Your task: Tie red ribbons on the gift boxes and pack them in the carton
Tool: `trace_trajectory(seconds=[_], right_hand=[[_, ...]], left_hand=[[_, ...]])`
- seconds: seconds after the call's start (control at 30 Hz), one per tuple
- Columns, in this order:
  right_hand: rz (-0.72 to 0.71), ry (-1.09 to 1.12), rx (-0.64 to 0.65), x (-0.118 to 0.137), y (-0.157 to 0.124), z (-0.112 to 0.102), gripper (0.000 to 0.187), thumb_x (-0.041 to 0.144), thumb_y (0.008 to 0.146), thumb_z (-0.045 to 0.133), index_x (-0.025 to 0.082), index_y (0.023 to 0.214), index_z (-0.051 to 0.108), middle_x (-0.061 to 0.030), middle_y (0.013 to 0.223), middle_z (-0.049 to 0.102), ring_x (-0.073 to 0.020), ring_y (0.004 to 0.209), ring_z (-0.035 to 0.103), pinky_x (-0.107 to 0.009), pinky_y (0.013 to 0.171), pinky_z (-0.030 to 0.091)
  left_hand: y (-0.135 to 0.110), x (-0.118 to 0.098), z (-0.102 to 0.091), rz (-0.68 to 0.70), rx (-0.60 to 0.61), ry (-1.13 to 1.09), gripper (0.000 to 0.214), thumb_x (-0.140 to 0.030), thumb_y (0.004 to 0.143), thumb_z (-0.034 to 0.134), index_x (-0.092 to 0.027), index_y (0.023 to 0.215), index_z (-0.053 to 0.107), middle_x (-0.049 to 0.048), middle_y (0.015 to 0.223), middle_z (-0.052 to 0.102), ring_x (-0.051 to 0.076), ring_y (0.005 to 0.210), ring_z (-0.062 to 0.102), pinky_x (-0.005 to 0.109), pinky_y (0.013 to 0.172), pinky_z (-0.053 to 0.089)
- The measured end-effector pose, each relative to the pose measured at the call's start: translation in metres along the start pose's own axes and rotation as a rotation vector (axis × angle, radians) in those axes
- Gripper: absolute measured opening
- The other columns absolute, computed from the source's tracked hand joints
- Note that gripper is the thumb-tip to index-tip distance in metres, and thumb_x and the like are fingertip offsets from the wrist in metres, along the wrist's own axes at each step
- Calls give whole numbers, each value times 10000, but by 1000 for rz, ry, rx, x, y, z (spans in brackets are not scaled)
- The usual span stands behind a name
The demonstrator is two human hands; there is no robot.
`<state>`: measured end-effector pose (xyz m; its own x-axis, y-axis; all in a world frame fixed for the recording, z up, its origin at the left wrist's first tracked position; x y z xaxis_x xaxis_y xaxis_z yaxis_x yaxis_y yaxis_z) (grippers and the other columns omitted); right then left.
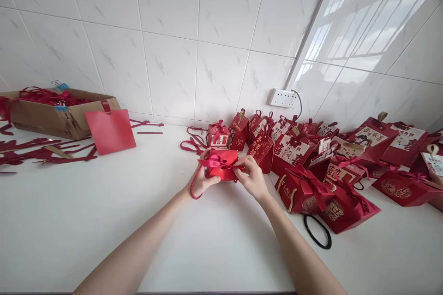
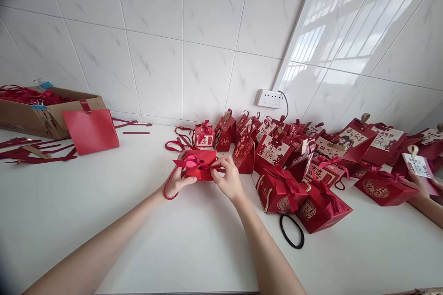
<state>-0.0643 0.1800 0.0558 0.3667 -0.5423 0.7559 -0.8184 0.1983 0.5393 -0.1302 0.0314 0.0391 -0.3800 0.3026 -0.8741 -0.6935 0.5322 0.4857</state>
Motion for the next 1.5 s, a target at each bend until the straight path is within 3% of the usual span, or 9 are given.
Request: trace_trajectory(seconds=[0.13,0.3,0.47,0.57,0.73,0.97,1.17,1.4,1.5], right_hand=[[82,58,-42,-2,0,-3,284,456,803,482,192,722,549,-50,873,516,-174,802,546,-319,736,492],[300,195,-27,-7,-2,-5,584,661,837,188,185,644,466,-58,816,551,-177,743,556,-327,714,477],[276,-210,67,1,0,-8,487,624,763,432,185,553,457,-31,748,552,-164,684,524,-289,672,422],[257,-226,77,4,1,-11,478,590,765,449,182,516,472,-27,740,578,-147,653,533,-259,623,409],[375,-233,112,0,-1,-15,468,598,693,554,193,476,466,14,452,516,-119,452,453,-238,444,323],[414,-205,152,-16,1,-19,403,562,670,606,179,564,541,9,518,572,-127,488,501,-238,466,356],[246,56,-131,-4,4,-26,341,515,695,621,175,711,588,-49,810,660,-182,757,605,-278,668,463],[317,368,-234,-16,4,-20,384,547,674,630,178,765,572,-56,876,649,-181,785,600,-304,715,483],[316,369,-250,-20,4,-17,406,569,664,626,177,756,574,-54,846,648,-179,756,596,-291,671,480]], left_hand=[[0,3,0,-27,30,-10,758,-213,660,637,-267,1325,276,63,1289,450,256,1245,377,443,1054,294],[0,5,3,-46,50,-32,788,-250,662,654,-251,1341,254,88,1342,401,278,1281,338,466,1060,284],[2,1,6,-5,60,-2,766,-272,700,652,-265,1348,244,91,1325,436,266,1237,403,453,1016,352],[3,2,4,28,18,73,760,-303,688,676,-258,1334,277,102,1340,412,276,1249,383,460,1015,349],[2,6,1,62,-30,173,753,-338,641,724,-247,1290,354,104,1348,398,306,1267,350,482,1037,309],[2,5,0,0,-3,131,799,-335,641,727,-257,1318,311,114,1354,397,313,1249,382,489,988,380],[2,-1,7,-18,101,61,733,-313,659,725,-282,1300,371,91,1327,450,291,1220,435,446,948,439],[5,10,-11,-228,316,67,716,-238,535,779,-270,1199,512,88,1294,507,297,1167,490,373,818,504],[11,9,-47,-367,0,166,481,-245,534,745,-216,998,620,86,1096,633,251,942,616,284,638,516]])
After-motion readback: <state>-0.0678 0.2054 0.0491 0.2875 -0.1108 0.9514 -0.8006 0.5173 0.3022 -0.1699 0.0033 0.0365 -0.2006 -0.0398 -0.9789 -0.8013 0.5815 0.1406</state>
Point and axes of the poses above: each hand's wrist, its own y-axis towards the middle knuckle, its own z-axis out of the palm, x = y × z, the point moved 5 cm from there along y, towards the middle knuckle
